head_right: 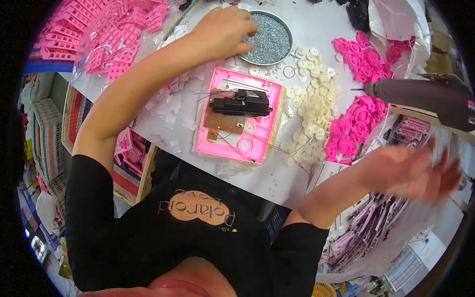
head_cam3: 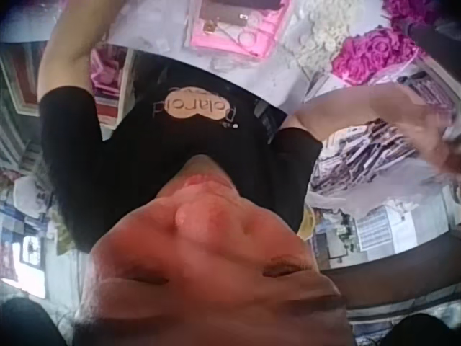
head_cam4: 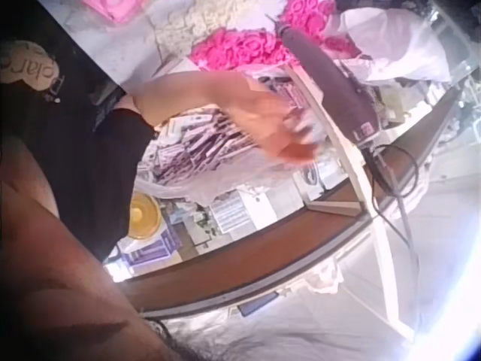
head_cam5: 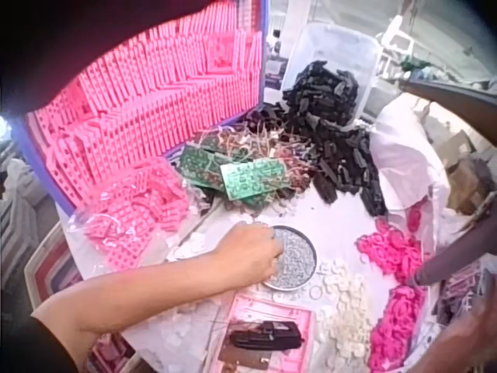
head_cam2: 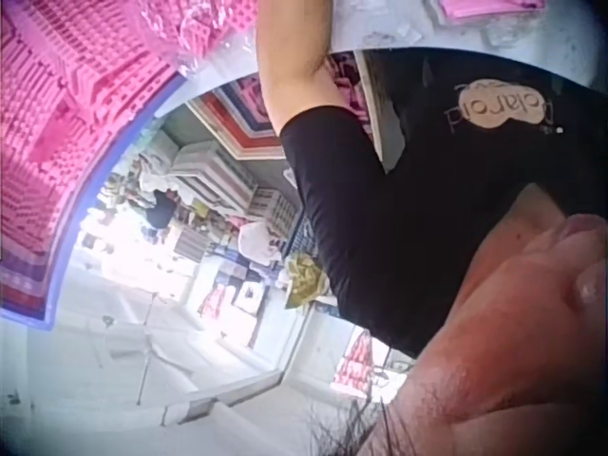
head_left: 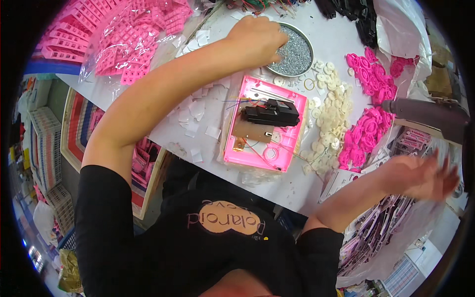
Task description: Assembling a pink toy calculator by installing a circuit board, internal components, and plastic casing parts.
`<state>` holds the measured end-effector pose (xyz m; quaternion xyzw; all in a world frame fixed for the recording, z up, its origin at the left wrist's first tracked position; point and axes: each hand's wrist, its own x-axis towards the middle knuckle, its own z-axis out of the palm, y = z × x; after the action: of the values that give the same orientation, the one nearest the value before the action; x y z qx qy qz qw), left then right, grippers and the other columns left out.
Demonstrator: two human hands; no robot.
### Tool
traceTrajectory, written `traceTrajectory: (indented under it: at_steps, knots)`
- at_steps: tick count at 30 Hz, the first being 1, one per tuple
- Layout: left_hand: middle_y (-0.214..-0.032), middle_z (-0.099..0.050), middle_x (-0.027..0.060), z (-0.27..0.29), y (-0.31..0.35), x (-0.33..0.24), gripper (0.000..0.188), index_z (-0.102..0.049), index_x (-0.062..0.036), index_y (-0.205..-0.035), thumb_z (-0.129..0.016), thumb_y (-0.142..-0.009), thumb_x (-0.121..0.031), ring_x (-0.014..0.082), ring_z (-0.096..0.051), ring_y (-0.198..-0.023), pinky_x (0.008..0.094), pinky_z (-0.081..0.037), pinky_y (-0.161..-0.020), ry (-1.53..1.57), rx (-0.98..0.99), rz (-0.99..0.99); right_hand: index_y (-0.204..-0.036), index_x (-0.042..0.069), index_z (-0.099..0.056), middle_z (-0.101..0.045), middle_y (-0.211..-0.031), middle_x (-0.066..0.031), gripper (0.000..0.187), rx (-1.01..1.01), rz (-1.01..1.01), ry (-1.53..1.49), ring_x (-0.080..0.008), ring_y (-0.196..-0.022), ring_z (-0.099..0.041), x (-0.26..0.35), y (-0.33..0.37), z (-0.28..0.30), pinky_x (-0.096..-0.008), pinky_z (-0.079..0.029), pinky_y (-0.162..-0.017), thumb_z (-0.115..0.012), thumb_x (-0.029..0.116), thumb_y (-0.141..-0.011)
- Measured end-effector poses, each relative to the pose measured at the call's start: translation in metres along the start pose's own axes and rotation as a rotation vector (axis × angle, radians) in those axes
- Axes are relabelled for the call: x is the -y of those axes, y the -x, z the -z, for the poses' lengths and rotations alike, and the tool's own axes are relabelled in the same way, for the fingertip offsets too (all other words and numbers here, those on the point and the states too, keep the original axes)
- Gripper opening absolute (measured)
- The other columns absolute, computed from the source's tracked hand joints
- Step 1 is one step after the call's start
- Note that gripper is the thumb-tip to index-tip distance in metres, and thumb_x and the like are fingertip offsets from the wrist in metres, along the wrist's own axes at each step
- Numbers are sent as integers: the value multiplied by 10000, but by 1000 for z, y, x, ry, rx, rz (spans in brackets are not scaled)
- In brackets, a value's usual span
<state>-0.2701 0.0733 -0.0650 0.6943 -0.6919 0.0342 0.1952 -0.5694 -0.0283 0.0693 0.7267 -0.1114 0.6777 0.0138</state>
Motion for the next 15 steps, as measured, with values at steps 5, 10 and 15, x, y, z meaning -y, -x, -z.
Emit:
traceTrajectory:
  at_steps: [5,10,15]
  knots:
    - [-903,-678,24,-11,-11,-1,130,-706,-125,-905,-691,-858,-246,261,-645,-967,479,-432,-845,12,204,-16,-1411,-46,-435,-591,-1112,-126,578,469,-1002,-1129,-244,-997,-574,-33,12,-3,-419,-484,-936,-667,222,-954]
    - [-857,-719,74,-30,-15,7,160,-742,-146,-834,-643,-861,-268,261,-680,-879,488,-422,-859,-88,82,-81,-1378,-64,-474,-609,-984,-97,546,530,-959,-994,-214,-952,-610,-2,31,-46,-415,-529,-897,-689,146,-922]
    - [-771,-683,61,-14,-13,9,198,-710,-134,-759,-642,-864,-287,252,-671,-807,464,-409,-833,18,43,-100,-1368,-95,-433,-647,-889,-113,568,468,-1016,-960,-219,-789,-649,51,28,-77,-404,-572,-819,-693,97,-901]
